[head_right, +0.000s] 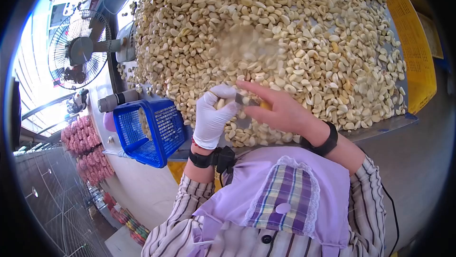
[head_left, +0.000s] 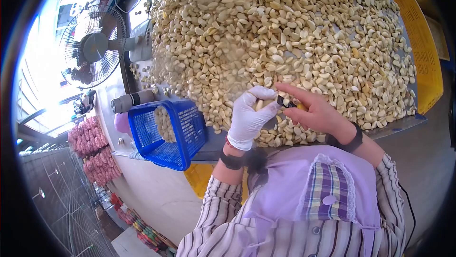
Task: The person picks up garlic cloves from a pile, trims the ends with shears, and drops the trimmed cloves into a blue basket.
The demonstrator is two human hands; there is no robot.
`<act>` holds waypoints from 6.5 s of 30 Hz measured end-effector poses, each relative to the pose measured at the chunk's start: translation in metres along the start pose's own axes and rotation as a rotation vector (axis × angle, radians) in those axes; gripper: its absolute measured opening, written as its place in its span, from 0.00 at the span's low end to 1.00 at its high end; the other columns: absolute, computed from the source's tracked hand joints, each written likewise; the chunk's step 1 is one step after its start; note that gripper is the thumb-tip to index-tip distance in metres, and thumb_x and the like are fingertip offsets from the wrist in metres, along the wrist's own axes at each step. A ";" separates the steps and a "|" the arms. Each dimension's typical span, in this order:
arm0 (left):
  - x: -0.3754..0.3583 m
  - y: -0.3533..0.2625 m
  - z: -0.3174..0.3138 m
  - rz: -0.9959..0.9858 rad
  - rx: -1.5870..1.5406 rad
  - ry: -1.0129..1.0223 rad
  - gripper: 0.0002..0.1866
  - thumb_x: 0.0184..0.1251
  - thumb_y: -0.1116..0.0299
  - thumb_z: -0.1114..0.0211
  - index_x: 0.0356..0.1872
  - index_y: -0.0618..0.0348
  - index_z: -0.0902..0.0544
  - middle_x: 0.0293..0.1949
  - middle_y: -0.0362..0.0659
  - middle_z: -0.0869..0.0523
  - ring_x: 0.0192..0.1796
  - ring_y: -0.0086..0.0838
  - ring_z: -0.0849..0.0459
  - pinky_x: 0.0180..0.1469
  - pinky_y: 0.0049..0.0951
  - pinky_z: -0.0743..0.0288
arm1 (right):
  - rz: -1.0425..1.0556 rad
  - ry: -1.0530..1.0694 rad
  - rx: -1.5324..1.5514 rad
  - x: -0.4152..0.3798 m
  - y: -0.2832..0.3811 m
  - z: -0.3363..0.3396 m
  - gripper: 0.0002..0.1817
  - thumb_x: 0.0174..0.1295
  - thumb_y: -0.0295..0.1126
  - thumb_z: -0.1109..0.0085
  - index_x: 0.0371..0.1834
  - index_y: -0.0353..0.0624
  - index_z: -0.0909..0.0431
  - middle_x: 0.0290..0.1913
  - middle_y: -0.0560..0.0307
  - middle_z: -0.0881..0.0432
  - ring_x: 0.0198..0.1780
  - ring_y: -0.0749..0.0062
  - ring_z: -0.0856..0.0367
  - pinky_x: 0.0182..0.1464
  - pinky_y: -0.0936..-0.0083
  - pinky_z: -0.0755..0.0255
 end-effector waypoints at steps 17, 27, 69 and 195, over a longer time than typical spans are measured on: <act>-0.093 -0.084 0.239 -0.234 1.183 -1.085 0.24 0.57 0.59 0.32 0.49 0.66 0.23 0.46 0.49 0.20 0.48 0.37 0.21 0.52 0.33 0.27 | 0.067 -0.175 0.494 0.003 -0.016 0.021 0.24 0.68 0.35 0.53 0.67 0.40 0.38 0.21 0.64 0.29 0.16 0.86 0.36 0.18 0.90 0.39; 0.056 -0.011 0.113 -0.418 1.448 -0.655 0.12 0.64 0.60 0.43 0.29 0.59 0.20 0.27 0.48 0.18 0.30 0.42 0.18 0.34 0.38 0.25 | -0.021 -0.147 0.485 0.009 -0.028 0.017 0.28 0.69 0.43 0.52 0.69 0.43 0.42 0.24 0.62 0.26 0.17 0.84 0.32 0.19 0.87 0.36; 0.116 0.015 0.073 -0.283 1.205 -0.327 0.09 0.55 0.62 0.37 0.33 0.55 0.19 0.28 0.43 0.17 0.34 0.35 0.17 0.37 0.33 0.26 | -0.002 -0.369 0.411 0.004 -0.015 0.015 0.21 0.68 0.33 0.55 0.64 0.46 0.35 0.23 0.64 0.28 0.17 0.85 0.34 0.20 0.88 0.38; 0.067 -0.013 -0.053 0.093 -0.203 0.256 0.17 0.63 0.72 0.39 0.52 0.66 0.22 0.26 0.32 0.24 0.23 0.13 0.31 0.25 0.15 0.38 | 0.141 -0.401 0.216 -0.015 -0.002 0.041 0.29 0.62 0.34 0.45 0.69 0.54 0.38 0.23 0.68 0.25 0.22 0.88 0.30 0.27 0.87 0.34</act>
Point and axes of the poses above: each hand's wrist, its own x-axis towards the middle knuckle, its own z-axis out of the back of the hand, y = z × x, the point moved 3 cm from there along x, towards the middle knuckle
